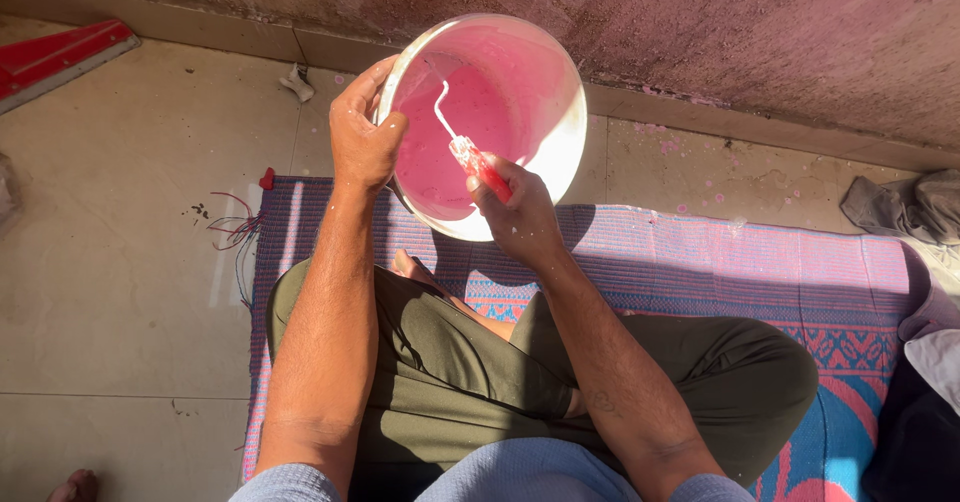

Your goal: The person sits on a floor mat holding a bucket of pink paint, dips a small paint roller into the bucket, and rolls the paint onto the wall in front of them, repeatedly reloading the roller and applying paint to the wall surface.

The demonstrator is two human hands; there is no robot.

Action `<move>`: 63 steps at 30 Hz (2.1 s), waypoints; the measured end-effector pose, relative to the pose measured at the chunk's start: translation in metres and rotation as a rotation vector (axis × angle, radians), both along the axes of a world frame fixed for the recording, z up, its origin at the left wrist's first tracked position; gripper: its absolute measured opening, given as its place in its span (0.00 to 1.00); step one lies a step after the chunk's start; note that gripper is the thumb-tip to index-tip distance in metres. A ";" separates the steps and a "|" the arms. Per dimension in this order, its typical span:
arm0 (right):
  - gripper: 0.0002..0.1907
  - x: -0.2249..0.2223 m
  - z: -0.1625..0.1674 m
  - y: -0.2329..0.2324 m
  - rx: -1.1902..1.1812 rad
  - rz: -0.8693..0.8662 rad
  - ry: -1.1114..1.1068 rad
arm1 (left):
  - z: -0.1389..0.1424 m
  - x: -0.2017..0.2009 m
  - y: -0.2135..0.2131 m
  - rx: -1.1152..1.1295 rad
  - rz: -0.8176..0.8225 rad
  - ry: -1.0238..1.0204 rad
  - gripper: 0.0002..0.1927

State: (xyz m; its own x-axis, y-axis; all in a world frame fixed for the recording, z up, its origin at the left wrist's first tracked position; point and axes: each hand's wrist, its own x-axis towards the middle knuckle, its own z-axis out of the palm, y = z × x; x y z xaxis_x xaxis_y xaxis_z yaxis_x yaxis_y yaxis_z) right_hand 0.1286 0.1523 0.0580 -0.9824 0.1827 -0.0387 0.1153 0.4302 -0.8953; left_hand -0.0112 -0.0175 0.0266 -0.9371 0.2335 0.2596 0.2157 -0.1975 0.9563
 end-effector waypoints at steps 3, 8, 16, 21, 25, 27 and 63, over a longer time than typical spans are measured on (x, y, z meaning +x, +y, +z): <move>0.15 -0.008 0.000 -0.004 0.045 -0.019 0.001 | 0.001 -0.001 -0.001 0.029 -0.019 0.004 0.33; 0.13 -0.022 -0.012 -0.008 0.037 -0.001 0.054 | 0.001 -0.001 -0.003 -0.017 -0.004 0.000 0.32; 0.12 -0.061 -0.068 -0.014 -0.257 -0.127 0.056 | -0.001 0.000 -0.002 -0.012 -0.019 0.038 0.32; 0.15 -0.076 -0.081 -0.011 -0.306 -0.173 -0.046 | -0.002 0.001 -0.001 -0.010 -0.014 0.055 0.32; 0.13 -0.071 -0.071 -0.008 -0.399 -0.128 -0.051 | -0.002 0.002 -0.001 -0.022 -0.007 0.077 0.32; 0.13 -0.066 -0.062 -0.009 -0.428 -0.109 -0.038 | -0.001 0.002 -0.001 -0.003 -0.018 0.035 0.32; 0.19 -0.014 -0.008 -0.026 0.617 0.105 0.125 | 0.003 -0.007 -0.022 -0.039 0.351 -0.194 0.26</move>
